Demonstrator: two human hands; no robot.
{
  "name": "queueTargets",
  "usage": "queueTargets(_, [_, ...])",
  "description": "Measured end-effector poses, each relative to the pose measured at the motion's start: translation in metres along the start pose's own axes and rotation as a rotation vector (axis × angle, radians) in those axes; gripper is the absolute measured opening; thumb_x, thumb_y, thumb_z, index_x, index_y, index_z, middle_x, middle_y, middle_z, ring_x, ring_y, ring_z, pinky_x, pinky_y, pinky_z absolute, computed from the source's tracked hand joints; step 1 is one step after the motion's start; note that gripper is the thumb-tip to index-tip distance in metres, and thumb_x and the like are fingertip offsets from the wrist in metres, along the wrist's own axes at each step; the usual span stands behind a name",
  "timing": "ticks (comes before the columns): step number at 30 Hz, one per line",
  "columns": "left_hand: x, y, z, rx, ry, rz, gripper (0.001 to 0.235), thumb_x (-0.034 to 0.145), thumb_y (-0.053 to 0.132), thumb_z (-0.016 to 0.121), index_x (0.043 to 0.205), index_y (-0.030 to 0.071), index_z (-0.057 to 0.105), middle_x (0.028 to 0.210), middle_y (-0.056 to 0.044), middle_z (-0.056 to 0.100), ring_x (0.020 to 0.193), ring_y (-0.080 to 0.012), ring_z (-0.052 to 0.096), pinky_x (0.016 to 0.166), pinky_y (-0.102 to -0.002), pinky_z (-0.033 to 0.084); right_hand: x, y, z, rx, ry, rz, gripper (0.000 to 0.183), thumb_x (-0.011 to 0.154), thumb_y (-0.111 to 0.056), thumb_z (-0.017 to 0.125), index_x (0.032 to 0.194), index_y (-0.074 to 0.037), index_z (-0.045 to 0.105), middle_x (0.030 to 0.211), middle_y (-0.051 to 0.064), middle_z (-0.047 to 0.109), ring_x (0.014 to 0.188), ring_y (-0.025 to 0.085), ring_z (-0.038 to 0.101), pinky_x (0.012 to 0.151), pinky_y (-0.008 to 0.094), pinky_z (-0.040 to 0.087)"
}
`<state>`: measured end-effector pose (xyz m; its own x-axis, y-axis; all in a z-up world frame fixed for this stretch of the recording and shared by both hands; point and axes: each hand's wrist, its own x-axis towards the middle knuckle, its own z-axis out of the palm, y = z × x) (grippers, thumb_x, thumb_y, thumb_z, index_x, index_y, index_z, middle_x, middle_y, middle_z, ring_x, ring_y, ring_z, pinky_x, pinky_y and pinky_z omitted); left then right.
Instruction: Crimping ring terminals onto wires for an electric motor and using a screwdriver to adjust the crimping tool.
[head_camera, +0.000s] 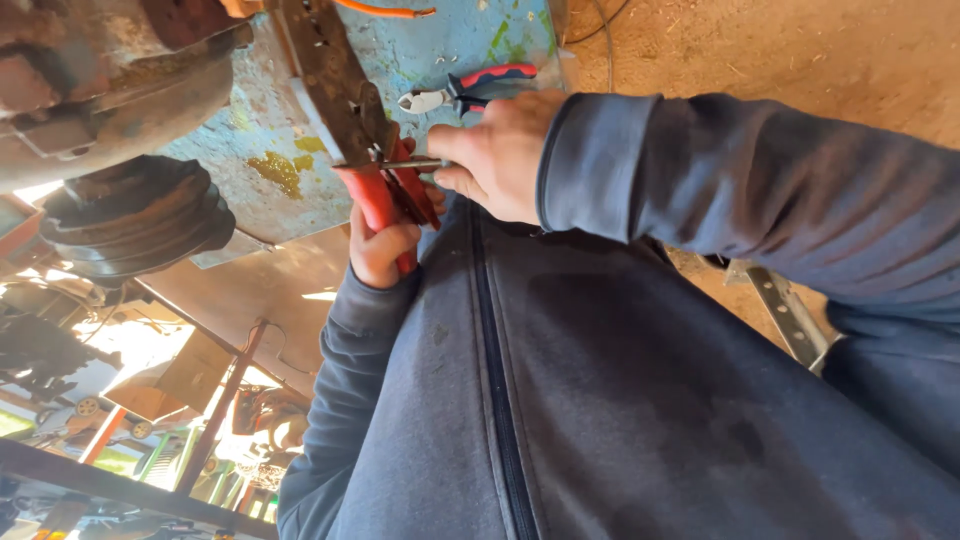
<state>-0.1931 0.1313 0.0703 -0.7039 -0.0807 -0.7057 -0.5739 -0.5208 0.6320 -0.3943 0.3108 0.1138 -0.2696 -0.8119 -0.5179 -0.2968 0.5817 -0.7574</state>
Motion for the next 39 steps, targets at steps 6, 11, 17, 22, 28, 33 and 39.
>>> queueTargets(6, [-0.007, 0.039, 0.028, -0.255, -0.084, -0.002, 0.091, 0.072, 0.009, 0.066, 0.156, -0.002, 0.034, 0.136, -0.019, 0.061, 0.102, -0.0296, 0.066, 0.082, -0.041, 0.055, -0.004, 0.016, 0.101, -0.318, -0.265, -0.286, 0.025, 0.095, -0.035, 0.054, 0.100, -0.016, 0.070, 0.071, 0.014, 0.069, 0.065, 0.034, 0.071, 0.057, 0.052, 0.054])
queueTargets(11, [-0.009, 0.015, 0.014, -0.084, -0.100, 0.008, 0.091, 0.074, 0.014, 0.067, 0.157, -0.006, 0.032, 0.145, -0.021, 0.057, 0.111, -0.0295, 0.067, 0.089, -0.041, 0.056, -0.029, 0.016, 0.044, -0.482, -0.203, -0.010, 0.027, 0.097, -0.032, 0.047, 0.114, -0.018, 0.063, 0.069, 0.013, 0.071, 0.063, 0.033, 0.071, 0.055, 0.054, 0.054])
queueTargets(17, [-0.010, 0.033, 0.016, -0.325, -0.258, -0.035, 0.095, 0.076, 0.019, 0.069, 0.161, -0.002, 0.031, 0.146, -0.022, 0.056, 0.123, -0.0311, 0.065, 0.100, -0.042, 0.055, -0.066, 0.008, -0.033, -0.417, 0.138, 0.066, 0.038, 0.098, -0.048, 0.063, 0.115, -0.014, 0.065, 0.064, 0.014, 0.068, 0.054, 0.034, 0.066, 0.046, 0.047, 0.048])
queueTargets(22, [-0.010, 0.024, 0.016, -0.359, -0.250, -0.056, 0.100, 0.074, 0.019, 0.068, 0.163, -0.002, 0.029, 0.150, -0.023, 0.053, 0.126, -0.0327, 0.063, 0.106, -0.043, 0.053, -0.060, -0.001, -0.009, -0.208, 0.377, -0.157, 0.030, 0.100, -0.039, 0.070, 0.102, -0.010, 0.064, 0.072, 0.011, 0.067, 0.060, 0.030, 0.067, 0.050, 0.044, 0.048])
queueTargets(28, [-0.003, 0.032, 0.028, -0.327, -0.197, -0.035, 0.104, 0.071, 0.015, 0.063, 0.164, 0.004, 0.019, 0.159, -0.023, 0.044, 0.136, -0.0330, 0.056, 0.116, -0.049, 0.049, -0.042, -0.007, 0.022, -0.099, 0.461, -0.188, 0.028, 0.101, -0.035, 0.069, 0.097, -0.008, 0.061, 0.082, 0.011, 0.065, 0.064, 0.032, 0.065, 0.055, 0.043, 0.049])
queueTargets(33, [0.001, 0.018, 0.021, -0.307, -0.193, -0.004, 0.100, 0.072, 0.010, 0.060, 0.164, 0.001, 0.022, 0.162, -0.022, 0.042, 0.139, -0.0318, 0.054, 0.117, -0.047, 0.049, -0.038, -0.010, 0.027, -0.142, 0.507, -0.150, 0.031, 0.101, -0.037, 0.070, 0.091, -0.010, 0.060, 0.076, 0.011, 0.064, 0.060, 0.032, 0.063, 0.052, 0.044, 0.048])
queueTargets(39, [0.007, 0.007, 0.017, -0.152, -0.134, 0.054, 0.095, 0.070, 0.006, 0.055, 0.162, -0.002, 0.030, 0.154, -0.020, 0.052, 0.136, -0.0287, 0.059, 0.109, -0.037, 0.051, -0.035, -0.006, 0.036, 0.025, 0.459, -0.074, 0.027, 0.101, -0.036, 0.067, 0.104, -0.009, 0.063, 0.066, 0.011, 0.065, 0.056, 0.035, 0.064, 0.047, 0.048, 0.046])
